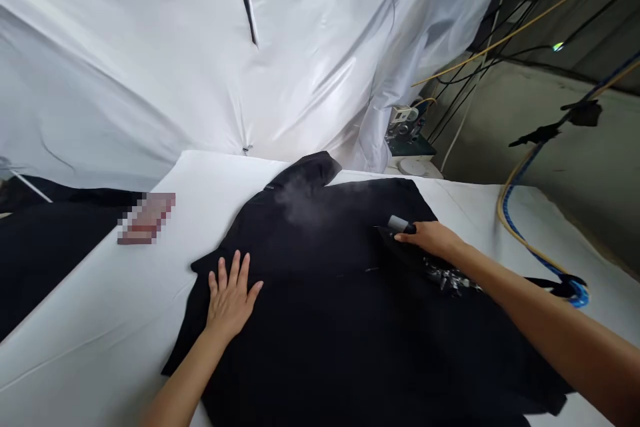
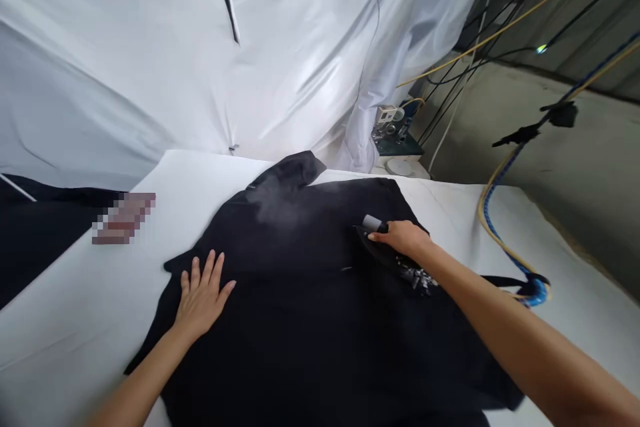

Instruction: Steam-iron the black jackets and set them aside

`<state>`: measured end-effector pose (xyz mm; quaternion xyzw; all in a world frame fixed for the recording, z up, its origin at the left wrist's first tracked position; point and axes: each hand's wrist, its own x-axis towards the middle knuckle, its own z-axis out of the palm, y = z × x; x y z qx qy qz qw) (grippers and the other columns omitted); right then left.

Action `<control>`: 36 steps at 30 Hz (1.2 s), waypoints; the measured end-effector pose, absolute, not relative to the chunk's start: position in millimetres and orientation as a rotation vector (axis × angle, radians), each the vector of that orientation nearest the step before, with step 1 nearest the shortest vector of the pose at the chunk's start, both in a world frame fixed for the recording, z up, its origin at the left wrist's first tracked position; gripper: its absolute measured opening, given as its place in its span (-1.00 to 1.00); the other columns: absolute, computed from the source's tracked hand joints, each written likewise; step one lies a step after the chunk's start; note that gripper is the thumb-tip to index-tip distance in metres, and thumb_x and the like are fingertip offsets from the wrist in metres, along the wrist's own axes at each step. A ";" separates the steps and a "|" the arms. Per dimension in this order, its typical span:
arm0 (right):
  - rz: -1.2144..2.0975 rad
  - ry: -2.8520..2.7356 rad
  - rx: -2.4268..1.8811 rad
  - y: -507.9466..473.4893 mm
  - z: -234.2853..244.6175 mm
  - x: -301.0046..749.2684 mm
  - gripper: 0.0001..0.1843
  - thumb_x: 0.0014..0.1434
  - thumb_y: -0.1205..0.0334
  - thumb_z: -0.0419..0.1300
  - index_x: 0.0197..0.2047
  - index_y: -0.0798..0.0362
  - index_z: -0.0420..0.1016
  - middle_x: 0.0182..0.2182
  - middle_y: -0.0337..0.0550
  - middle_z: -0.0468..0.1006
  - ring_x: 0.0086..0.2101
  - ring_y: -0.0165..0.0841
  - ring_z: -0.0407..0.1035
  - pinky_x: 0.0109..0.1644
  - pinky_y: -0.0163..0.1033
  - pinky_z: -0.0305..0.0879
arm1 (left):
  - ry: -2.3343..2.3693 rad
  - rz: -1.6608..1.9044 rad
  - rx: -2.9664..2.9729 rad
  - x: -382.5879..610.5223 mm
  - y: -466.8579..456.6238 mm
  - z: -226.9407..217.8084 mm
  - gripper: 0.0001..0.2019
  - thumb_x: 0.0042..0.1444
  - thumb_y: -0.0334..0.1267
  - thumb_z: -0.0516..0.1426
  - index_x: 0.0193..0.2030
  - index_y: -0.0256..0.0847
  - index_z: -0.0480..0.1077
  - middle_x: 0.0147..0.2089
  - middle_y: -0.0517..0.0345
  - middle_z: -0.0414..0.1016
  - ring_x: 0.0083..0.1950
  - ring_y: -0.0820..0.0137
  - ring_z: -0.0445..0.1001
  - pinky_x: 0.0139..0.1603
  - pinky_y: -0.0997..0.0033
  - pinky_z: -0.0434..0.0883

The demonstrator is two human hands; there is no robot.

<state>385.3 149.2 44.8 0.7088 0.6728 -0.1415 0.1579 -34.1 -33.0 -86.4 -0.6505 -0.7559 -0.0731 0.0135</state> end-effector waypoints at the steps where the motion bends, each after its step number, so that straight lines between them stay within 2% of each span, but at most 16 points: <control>1: -0.403 1.876 2.074 150.5 43.0 396.2 -0.28 -0.17 -0.45 -0.04 -0.30 0.04 0.45 -0.33 0.02 0.50 -0.32 -0.14 0.40 -0.37 -0.19 0.24 | -2.368 -0.208 -2.037 -36.5 -33.4 -89.8 -0.40 0.17 0.03 -0.20 0.31 -0.11 -0.19 0.38 0.08 -0.33 0.34 0.01 -0.43 0.23 -0.14 -0.18; 6: -0.247 1.676 2.293 164.7 60.9 439.8 -0.23 -0.12 -0.43 -0.10 -0.22 0.08 0.45 -0.25 0.15 0.49 -0.28 -0.04 0.39 -0.40 -0.13 0.23 | -2.483 -0.157 -2.045 -38.6 -27.7 -80.5 -0.41 0.15 0.05 -0.19 0.31 -0.03 -0.20 0.38 0.13 -0.32 0.33 -0.04 -0.42 0.20 -0.21 -0.22; 8: -0.232 1.781 2.207 155.9 73.2 440.0 -0.24 -0.13 -0.44 -0.09 -0.24 0.05 0.45 -0.27 0.10 0.50 -0.29 -0.06 0.39 -0.39 -0.15 0.22 | -2.535 -0.169 -1.996 -31.1 -32.8 -71.7 -0.42 0.16 0.06 -0.19 0.30 0.03 -0.21 0.38 0.14 -0.34 0.33 -0.06 -0.45 0.16 -0.31 -0.25; 11: -0.342 2.061 1.891 128.1 82.6 422.2 -0.32 -0.15 -0.43 -0.04 -0.28 -0.04 0.46 -0.35 -0.06 0.52 -0.30 -0.15 0.39 -0.35 -0.21 0.19 | -2.594 -0.176 -1.967 -17.1 -47.5 -67.9 -0.38 0.11 0.13 -0.17 0.29 0.09 -0.21 0.38 0.12 -0.40 0.32 -0.12 -0.50 0.10 -0.39 -0.22; 15: -0.400 2.175 1.488 108.2 73.6 390.5 -0.43 -0.19 -0.37 0.08 -0.33 -0.08 0.47 -0.41 -0.15 0.51 -0.33 -0.19 0.39 -0.36 -0.25 0.16 | -2.594 -0.113 -2.012 -8.4 -60.5 -78.8 -0.30 0.06 0.21 -0.15 0.30 0.04 -0.22 0.38 0.10 -0.43 0.31 -0.12 -0.53 0.08 -0.42 -0.23; 21: -0.255 2.099 1.694 148.9 58.2 394.1 -0.42 -0.14 -0.34 0.06 -0.26 -0.05 0.46 -0.31 -0.10 0.51 -0.25 -0.18 0.38 -0.33 -0.25 0.17 | -2.610 -0.109 -2.024 -11.4 -55.1 -82.3 -0.28 0.03 0.23 -0.13 0.30 0.05 -0.21 0.38 0.10 -0.41 0.31 -0.13 -0.53 0.07 -0.43 -0.27; 25: -0.279 2.153 1.663 158.8 64.3 411.9 -0.41 -0.12 -0.35 0.05 -0.25 -0.05 0.45 -0.33 -0.12 0.52 -0.25 -0.17 0.38 -0.33 -0.25 0.17 | -2.663 -0.142 -1.962 -10.6 -61.2 -66.5 -0.31 0.05 0.17 -0.10 0.30 0.03 -0.19 0.38 0.09 -0.34 0.32 -0.10 -0.48 0.10 -0.38 -0.24; 28: -0.297 2.242 1.512 152.6 68.5 404.0 -0.37 -0.13 -0.40 0.00 -0.29 -0.05 0.45 -0.36 -0.11 0.52 -0.29 -0.16 0.39 -0.35 -0.24 0.16 | -2.743 -0.228 -1.667 -12.6 -78.5 -57.0 -0.36 0.09 0.09 -0.08 0.30 0.02 -0.13 0.37 0.02 -0.31 0.32 -0.11 -0.40 0.13 -0.31 -0.17; 31: -0.296 2.366 1.315 139.3 66.6 367.5 -0.37 -0.14 -0.41 0.00 -0.29 -0.07 0.47 -0.38 -0.11 0.52 -0.32 -0.17 0.40 -0.35 -0.24 0.16 | -2.865 -0.254 -1.381 -16.9 -98.7 -57.1 -0.41 0.08 0.06 -0.05 0.26 0.07 -0.02 0.35 -0.05 -0.22 0.31 -0.13 -0.26 0.14 -0.23 -0.08; 36: -0.353 2.452 0.902 111.1 56.6 283.6 -0.45 -0.19 -0.32 0.13 -0.25 -0.13 0.50 -0.40 -0.18 0.53 -0.33 -0.21 0.41 -0.34 -0.28 0.15 | -2.972 -0.259 -1.415 -24.5 -113.2 -64.3 -0.37 0.04 0.12 -0.03 0.25 0.01 0.03 0.30 -0.05 -0.02 0.30 -0.06 -0.15 0.17 -0.11 -0.07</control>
